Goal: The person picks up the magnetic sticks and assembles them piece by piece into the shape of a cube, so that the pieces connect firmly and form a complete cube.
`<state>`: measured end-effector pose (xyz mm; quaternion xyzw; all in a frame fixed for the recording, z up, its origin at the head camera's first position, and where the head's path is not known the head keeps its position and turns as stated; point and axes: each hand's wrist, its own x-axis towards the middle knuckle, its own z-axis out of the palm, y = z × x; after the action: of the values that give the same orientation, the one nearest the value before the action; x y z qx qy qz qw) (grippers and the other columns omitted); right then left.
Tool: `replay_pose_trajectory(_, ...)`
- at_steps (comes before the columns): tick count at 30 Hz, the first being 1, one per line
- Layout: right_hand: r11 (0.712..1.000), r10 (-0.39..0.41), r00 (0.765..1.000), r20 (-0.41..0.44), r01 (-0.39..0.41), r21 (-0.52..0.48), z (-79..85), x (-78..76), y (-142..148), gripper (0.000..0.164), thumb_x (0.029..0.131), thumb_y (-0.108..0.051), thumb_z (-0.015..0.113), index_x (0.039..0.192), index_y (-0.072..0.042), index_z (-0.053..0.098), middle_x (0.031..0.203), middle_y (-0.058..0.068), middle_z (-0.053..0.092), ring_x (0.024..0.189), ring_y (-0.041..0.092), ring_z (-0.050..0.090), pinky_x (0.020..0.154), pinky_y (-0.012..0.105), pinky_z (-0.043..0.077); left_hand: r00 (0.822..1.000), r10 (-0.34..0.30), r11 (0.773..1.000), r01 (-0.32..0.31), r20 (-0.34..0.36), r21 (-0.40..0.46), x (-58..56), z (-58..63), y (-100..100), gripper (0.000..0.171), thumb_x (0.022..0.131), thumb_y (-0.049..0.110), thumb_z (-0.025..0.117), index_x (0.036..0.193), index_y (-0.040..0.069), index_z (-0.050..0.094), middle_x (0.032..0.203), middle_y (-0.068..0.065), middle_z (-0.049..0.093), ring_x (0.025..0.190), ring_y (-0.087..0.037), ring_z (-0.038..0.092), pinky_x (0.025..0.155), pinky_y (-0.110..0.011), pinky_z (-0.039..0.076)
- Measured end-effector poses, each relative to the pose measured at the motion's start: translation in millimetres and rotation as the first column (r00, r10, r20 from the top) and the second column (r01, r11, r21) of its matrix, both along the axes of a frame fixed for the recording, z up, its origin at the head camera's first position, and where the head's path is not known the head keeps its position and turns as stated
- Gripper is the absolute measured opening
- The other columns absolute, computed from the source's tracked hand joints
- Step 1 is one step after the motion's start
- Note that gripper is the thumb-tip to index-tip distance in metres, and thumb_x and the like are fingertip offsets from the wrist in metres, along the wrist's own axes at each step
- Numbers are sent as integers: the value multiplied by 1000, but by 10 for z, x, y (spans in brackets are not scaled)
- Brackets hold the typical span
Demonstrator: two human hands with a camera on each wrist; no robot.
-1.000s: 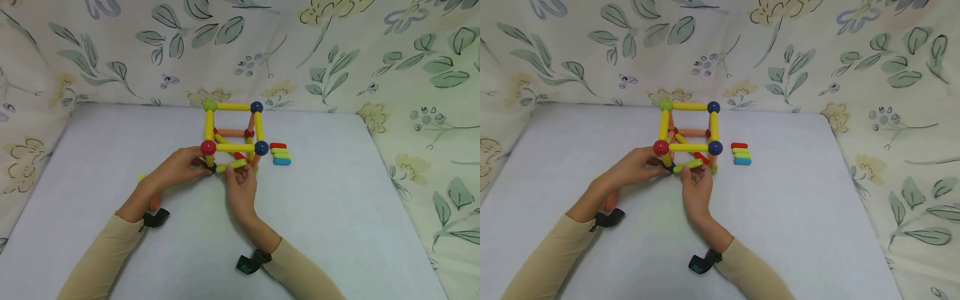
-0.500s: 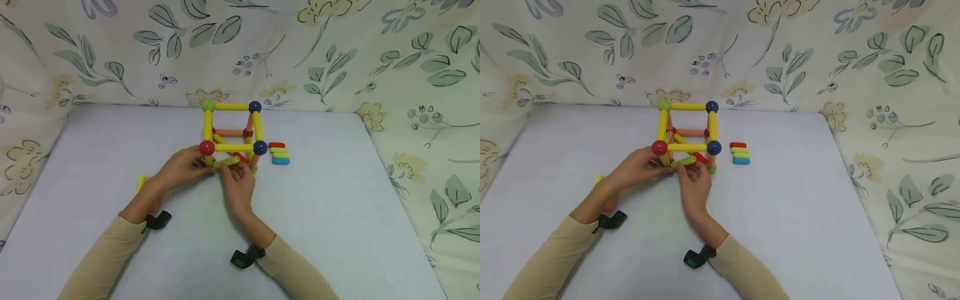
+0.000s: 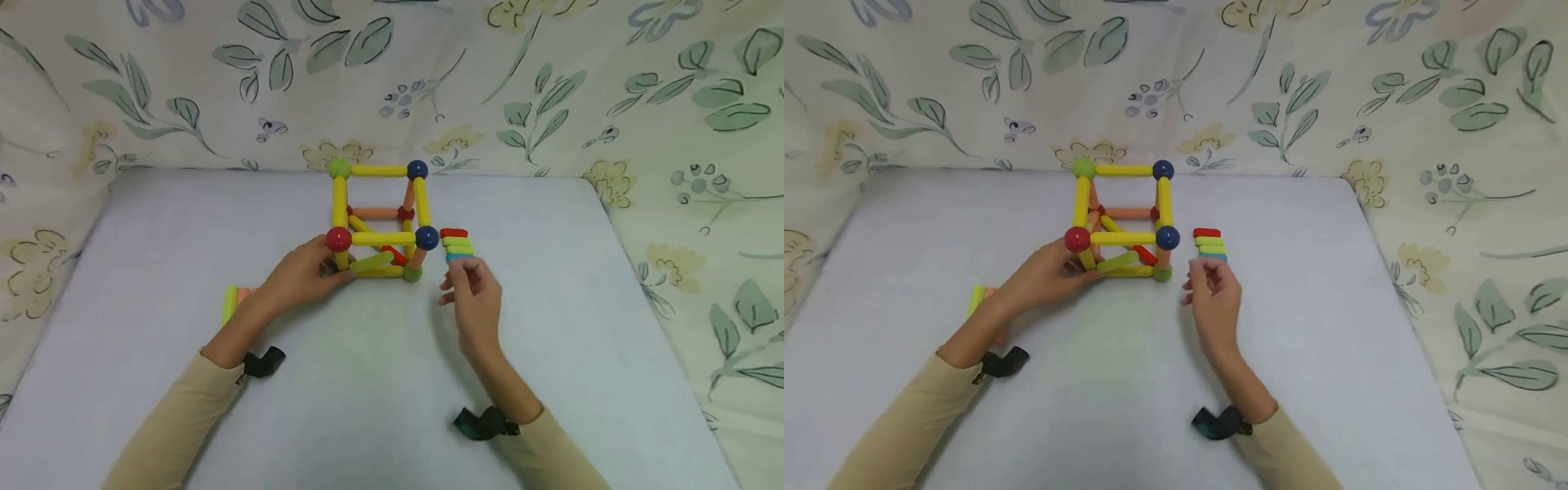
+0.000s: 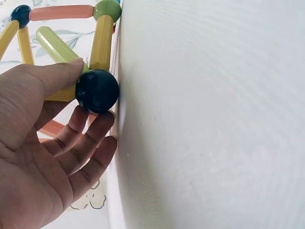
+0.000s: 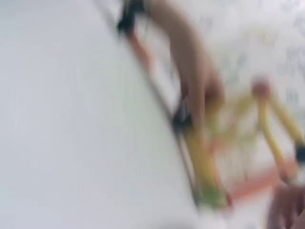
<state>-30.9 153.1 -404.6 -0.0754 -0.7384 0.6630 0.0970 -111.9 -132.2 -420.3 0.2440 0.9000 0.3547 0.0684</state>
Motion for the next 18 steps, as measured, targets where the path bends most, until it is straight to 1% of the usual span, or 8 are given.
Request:
replay_pose_trajectory(1,984,34,999,-42,-26,177,-24,-70,152,17,105,-15,66,114,0,68,102,15,66,88,25,67,67,29,61,1000,5,1000,-5,12,3,6,7,6,21,95,30,82,107,17,72,110,-2,68,94,-20,66,80,-39,55)
replay_pose_trajectory(2,933,74,995,-71,-44,356,-54,-144,290,16,104,-12,68,113,1,69,102,14,68,90,27,67,70,33,62,1000,9,1000,-9,24,5,10,13,12,22,95,32,81,109,17,73,110,-1,68,94,-20,65,80,-39,54)
replay_pose_trajectory(4,772,167,981,-100,-67,632,-123,-285,510,15,100,-5,71,113,0,73,110,16,70,99,32,68,78,41,62,999,19,1000,-19,44,2,22,22,12,25,96,36,80,113,18,74,111,-1,67,94,-21,63,79,-39,53)
replay_pose_trajectory(6,619,235,969,-72,-92,780,-170,-382,635,18,97,-3,73,114,-1,75,117,16,70,108,34,67,88,49,61,998,23,1000,-23,56,-1,31,26,5,28,97,38,78,116,17,75,112,-2,67,95,-21,63,80,-39,53)
replay_pose_trajectory(8,535,265,964,-21,-129,835,-204,-438,699,19,96,-3,75,115,-3,76,120,16,70,112,36,66,91,51,59,998,22,1000,-22,59,-1,35,24,10,29,97,38,78,116,17,76,113,-3,67,96,-22,63,81,-39,53)
replay_pose_trajectory(11,478,270,962,39,-169,862,-220,-463,716,22,95,-5,77,117,-3,77,118,16,71,108,35,67,90,50,60,998,28,1000,-28,55,0,32,15,28,28,97,37,79,114,16,77,113,-4,67,96,-21,64,81,-39,53)
replay_pose_trajectory(14,451,270,959,90,-208,868,-200,-452,685,25,94,-6,79,119,-4,76,115,16,71,105,34,66,88,49,61,997,48,999,-47,52,-13,29,17,42,27,96,37,79,113,16,76,112,-3,67,94,-21,63,78,-38,52)
replay_pose_trajectory(18,421,312,932,185,-310,852,-122,-408,633,24,96,-7,78,119,-5,75,117,14,72,107,34,67,91,50,61,997,65,998,-64,39,-25,28,23,35,26,97,37,79,112,17,76,110,-3,67,93,-21,63,77,-37,51)
